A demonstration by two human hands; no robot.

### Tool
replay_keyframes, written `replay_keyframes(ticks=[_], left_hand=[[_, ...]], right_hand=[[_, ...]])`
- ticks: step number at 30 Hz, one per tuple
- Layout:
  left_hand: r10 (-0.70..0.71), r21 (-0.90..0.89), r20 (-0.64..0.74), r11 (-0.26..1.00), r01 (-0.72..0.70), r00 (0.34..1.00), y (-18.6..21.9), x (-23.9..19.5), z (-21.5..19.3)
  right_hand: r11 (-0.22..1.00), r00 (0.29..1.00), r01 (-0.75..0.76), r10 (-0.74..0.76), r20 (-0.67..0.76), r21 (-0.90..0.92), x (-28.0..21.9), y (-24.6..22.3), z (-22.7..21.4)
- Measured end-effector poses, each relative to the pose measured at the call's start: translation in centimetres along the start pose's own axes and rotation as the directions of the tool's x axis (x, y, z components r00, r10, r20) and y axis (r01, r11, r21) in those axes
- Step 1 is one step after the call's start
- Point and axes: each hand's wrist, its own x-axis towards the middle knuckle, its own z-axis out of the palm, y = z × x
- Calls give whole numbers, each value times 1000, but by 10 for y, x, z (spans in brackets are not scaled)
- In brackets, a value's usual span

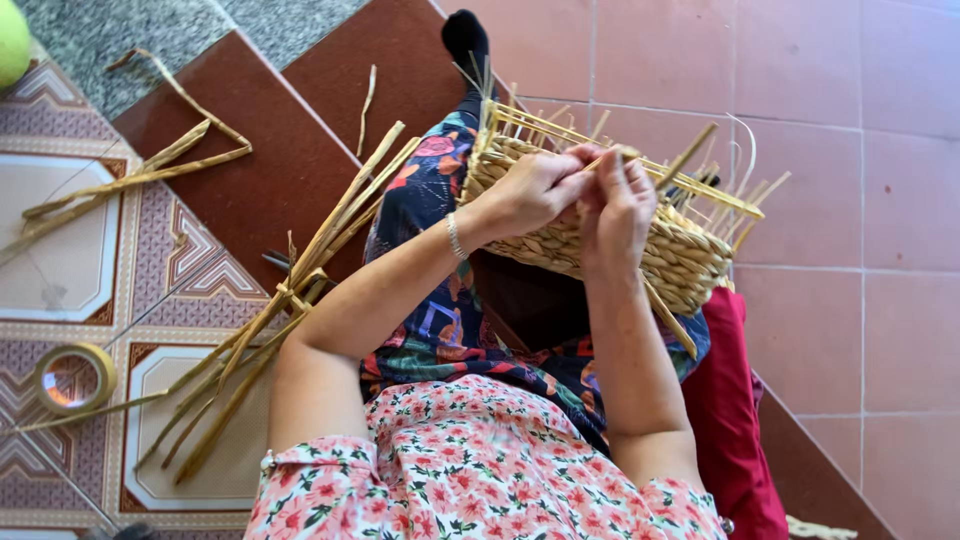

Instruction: The person weaves a rectangular basket using dried plant strips, interlacing them through a pre-formed frame. They periodically trim excess material with scissors and continue weaving until the basket sides are complete.

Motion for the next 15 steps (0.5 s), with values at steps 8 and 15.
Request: replay_keyframes(ticks=[8,15], left_hand=[[-187,-141,296,961,237,937,40,26,66],[-283,-80,438,933,351,853,43,-49,72]], right_hand=[[967,904,251,-248,-349,-36,44,-81,-65],[925,720,368,-349,-600,-97,57,-155,-188]])
